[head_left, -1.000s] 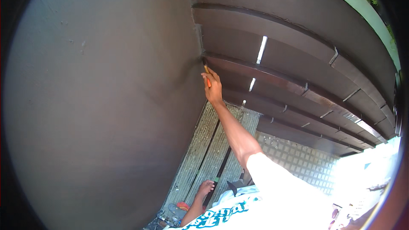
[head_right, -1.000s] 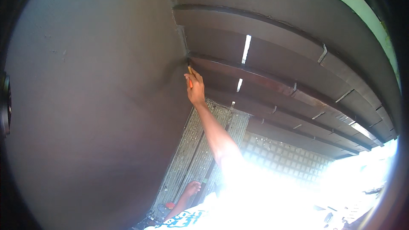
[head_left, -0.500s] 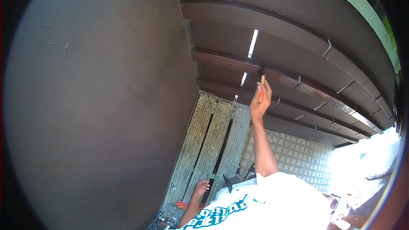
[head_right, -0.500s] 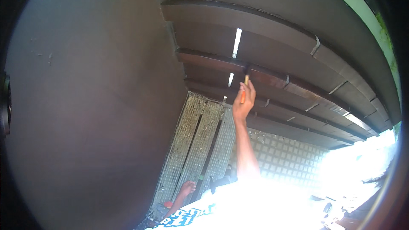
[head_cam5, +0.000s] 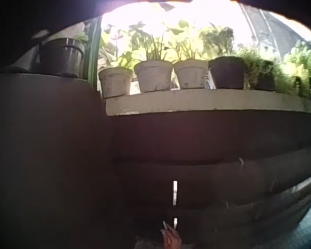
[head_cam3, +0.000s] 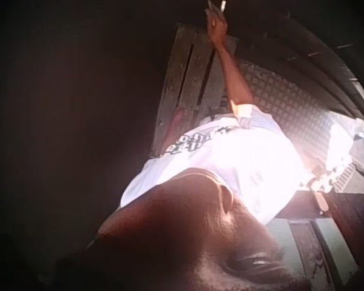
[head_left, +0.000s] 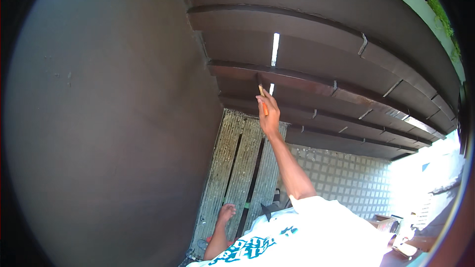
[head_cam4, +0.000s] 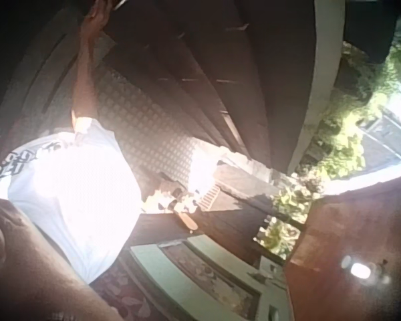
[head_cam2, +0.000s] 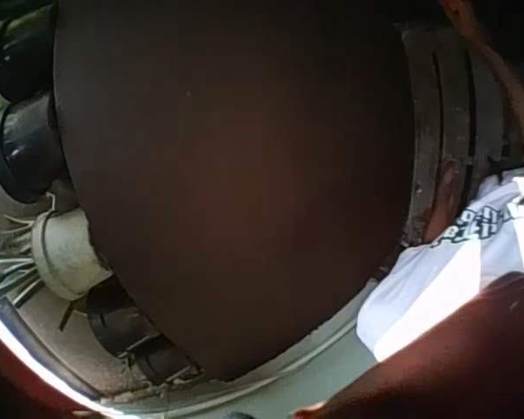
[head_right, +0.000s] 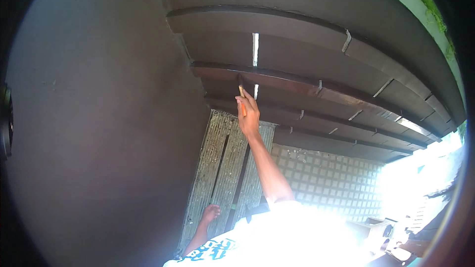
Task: The person paints a wooden slatted structure with a dark stain or paint using a paint brush.
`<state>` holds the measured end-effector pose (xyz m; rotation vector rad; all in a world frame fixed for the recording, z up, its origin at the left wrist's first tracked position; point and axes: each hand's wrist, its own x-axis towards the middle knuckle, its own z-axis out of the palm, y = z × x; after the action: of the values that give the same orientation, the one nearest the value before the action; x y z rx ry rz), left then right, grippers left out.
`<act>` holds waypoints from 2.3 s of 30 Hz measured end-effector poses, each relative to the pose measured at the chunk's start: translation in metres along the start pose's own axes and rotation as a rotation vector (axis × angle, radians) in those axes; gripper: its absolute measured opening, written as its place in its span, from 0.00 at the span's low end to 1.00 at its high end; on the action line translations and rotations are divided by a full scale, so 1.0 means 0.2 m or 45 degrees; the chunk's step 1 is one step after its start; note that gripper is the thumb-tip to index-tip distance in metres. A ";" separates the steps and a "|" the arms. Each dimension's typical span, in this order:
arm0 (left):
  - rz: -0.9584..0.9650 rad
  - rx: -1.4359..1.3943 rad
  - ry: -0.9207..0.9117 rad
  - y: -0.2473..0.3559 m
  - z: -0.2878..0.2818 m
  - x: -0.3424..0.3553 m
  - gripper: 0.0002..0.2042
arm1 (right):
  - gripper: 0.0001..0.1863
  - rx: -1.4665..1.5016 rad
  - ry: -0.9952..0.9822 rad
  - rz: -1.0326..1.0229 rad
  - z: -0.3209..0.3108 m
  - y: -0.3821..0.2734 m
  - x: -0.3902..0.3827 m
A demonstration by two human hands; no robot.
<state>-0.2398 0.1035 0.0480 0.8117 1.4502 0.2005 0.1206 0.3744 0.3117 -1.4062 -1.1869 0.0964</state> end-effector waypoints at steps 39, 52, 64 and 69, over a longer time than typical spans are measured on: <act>0.041 0.272 -0.197 0.09 0.24 0.20 0.09 | 0.09 -0.543 0.506 0.222 -1.23 0.16 0.39; 0.032 0.274 -0.153 0.16 0.44 0.17 0.11 | 0.21 -0.463 0.301 0.402 -1.23 0.36 0.76; -0.044 0.209 -0.011 0.03 0.58 0.07 0.12 | 0.21 -0.850 -0.012 0.046 -0.97 0.09 0.86; -0.030 0.101 -0.077 -0.06 0.62 0.12 0.11 | 0.21 -0.451 0.084 0.269 -0.91 0.24 0.90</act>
<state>-0.1249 0.0634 0.0108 0.8576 1.4175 0.0998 0.3544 0.3810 0.4251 -1.8306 -1.0304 -0.0146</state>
